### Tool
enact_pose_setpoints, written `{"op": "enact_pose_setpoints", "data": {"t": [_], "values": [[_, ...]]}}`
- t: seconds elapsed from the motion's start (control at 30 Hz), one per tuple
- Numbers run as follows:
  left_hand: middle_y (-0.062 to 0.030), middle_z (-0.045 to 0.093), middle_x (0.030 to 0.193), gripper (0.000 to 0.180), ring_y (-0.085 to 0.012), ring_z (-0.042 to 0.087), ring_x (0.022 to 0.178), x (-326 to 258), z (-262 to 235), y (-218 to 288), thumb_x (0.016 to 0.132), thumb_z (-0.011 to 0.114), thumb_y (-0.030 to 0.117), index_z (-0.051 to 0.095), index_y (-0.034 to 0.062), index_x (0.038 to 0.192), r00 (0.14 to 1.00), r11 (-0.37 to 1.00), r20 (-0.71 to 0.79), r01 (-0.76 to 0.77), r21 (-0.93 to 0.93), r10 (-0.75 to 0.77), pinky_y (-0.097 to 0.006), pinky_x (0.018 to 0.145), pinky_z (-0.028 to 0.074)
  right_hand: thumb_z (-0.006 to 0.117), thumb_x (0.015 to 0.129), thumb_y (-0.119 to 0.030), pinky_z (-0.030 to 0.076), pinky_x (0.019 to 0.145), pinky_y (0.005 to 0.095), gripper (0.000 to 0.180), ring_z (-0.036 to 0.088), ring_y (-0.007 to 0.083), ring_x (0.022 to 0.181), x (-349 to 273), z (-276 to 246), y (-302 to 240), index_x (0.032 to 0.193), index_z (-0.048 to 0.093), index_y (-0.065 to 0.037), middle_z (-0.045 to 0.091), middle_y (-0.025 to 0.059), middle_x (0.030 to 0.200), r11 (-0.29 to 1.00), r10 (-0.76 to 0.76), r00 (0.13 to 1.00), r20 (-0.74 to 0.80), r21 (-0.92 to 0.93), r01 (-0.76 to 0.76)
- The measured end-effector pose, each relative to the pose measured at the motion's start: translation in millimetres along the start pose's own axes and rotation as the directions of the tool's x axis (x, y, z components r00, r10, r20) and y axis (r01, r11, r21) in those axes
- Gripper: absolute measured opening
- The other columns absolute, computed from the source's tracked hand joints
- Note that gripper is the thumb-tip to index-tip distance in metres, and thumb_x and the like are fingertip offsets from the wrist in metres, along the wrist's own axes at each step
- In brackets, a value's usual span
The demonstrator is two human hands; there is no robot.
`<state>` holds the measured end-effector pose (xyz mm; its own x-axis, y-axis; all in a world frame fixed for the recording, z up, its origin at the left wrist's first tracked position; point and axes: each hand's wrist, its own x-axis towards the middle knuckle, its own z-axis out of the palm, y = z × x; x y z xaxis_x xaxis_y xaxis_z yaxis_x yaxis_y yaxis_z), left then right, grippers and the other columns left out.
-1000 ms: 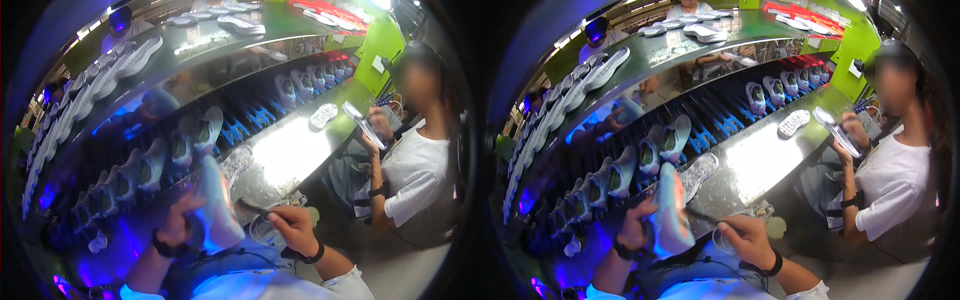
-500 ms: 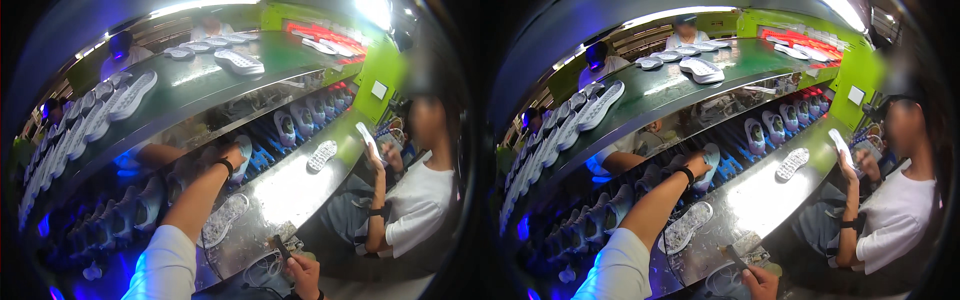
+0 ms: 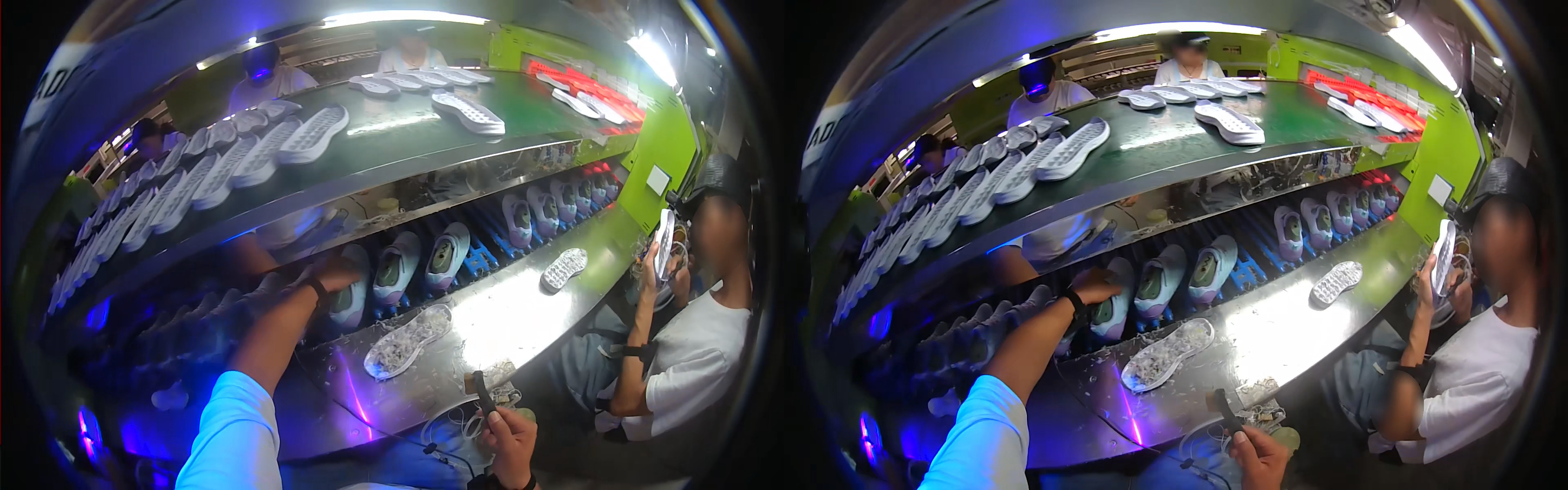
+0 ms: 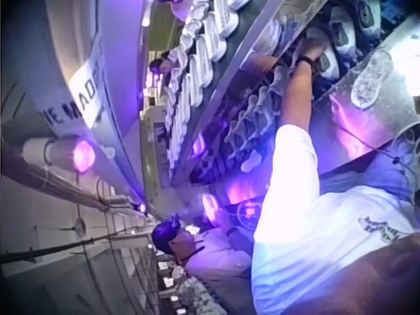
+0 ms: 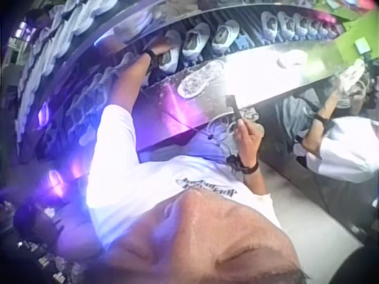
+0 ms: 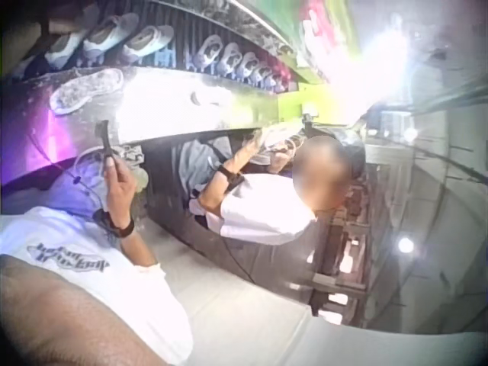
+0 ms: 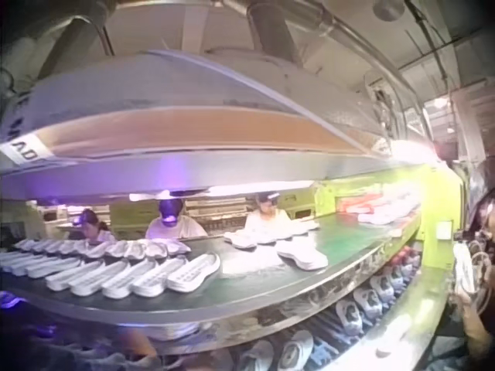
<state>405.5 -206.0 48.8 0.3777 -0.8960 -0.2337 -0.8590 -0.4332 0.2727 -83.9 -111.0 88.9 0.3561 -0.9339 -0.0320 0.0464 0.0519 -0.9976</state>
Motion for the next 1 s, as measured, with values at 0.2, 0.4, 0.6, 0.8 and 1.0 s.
{"op": "enact_pose_setpoints", "data": {"t": [0.2, 0.4, 0.6, 0.8, 1.0], "values": [[-0.0079, 0.07, 0.117, 0.04, -0.0191, 0.07, 0.103, -121, 17, -45, 0.097, 0.069, 0.03, 0.066, 0.0127, 0.133, 0.975, 0.008, 0.067, 0.07, -0.998, -0.212, -0.034, 0.092, 0.055, 0.065, 0.102, -0.011, 0.035, 0.055, 0.0207, 0.021, 0.052, 0.0042, 0.062, -31, 3, 14, 0.108, 0.074, 0.007, 0.063, -0.0002, 0.076, 0.968, 0.145, 0.987, 0.073, 0.196, -0.157], [-0.0097, 0.067, 0.126, 0.05, -0.02, 0.065, 0.115, -285, 14, -67, 0.095, 0.069, 0.021, 0.056, 0.0077, 0.141, 0.968, -0.237, -0.107, -0.161, -0.958, -0.225, -0.038, 0.1, 0.053, 0.074, 0.098, -0.015, 0.042, 0.06, 0.0219, 0.022, 0.054, 0.0039, 0.068, -53, 32, -9, 0.107, 0.074, 0.005, 0.064, -0.0021, 0.077, 0.994, 0.108, 0.959, 0.262, -0.059, -0.096], [-0.0124, 0.064, 0.127, 0.078, -0.0257, 0.063, 0.116, -393, 4, -34, 0.077, 0.09, 0.035, 0.054, 0.0033, 0.138, 0.791, 0.759, -0.568, -0.223, -0.611, -0.225, -0.041, 0.101, 0.051, 0.075, 0.098, -0.016, 0.039, 0.055, 0.0244, 0.023, 0.051, 0.0042, 0.063, -72, 73, 2, 0.104, 0.074, 0.006, 0.062, -0.0005, 0.07, 0.989, 0.065, 0.912, 0.405, -0.146, -0.006], [-0.0146, 0.066, 0.126, 0.088, -0.0292, 0.068, 0.114, -423, 37, -12, 0.064, 0.099, 0.023, 0.054, 0.0019, 0.137, 0.804, 0.893, -0.591, -0.214, -0.396, -0.069, -0.043, 0.1, 0.054, 0.07, 0.1, -0.023, 0.036, 0.053, 0.0287, 0.028, 0.047, 0.0055, 0.062, -63, 109, 33, 0.098, 0.074, 0.005, 0.056, 0.0003, 0.065, 0.969, 0.178, 0.848, 0.5, -0.239, -0.063], [-0.0195, 0.056, 0.14, 0.079, -0.0358, 0.055, 0.132, -458, 60, 9, 0.067, 0.089, 0.015, 0.056, 0.0016, 0.137, 0.759, 0.985, -0.651, -0.119, -0.124, 0.01, -0.051, 0.117, 0.039, 0.068, 0.102, -0.022, 0.038, 0.057, 0.0269, 0.029, 0.047, 0.0054, 0.065, -54, 147, 64, 0.094, 0.072, 0.005, 0.055, -0.0018, 0.068, 0.958, 0.256, 0.767, 0.588, -0.262, -0.119]]}}
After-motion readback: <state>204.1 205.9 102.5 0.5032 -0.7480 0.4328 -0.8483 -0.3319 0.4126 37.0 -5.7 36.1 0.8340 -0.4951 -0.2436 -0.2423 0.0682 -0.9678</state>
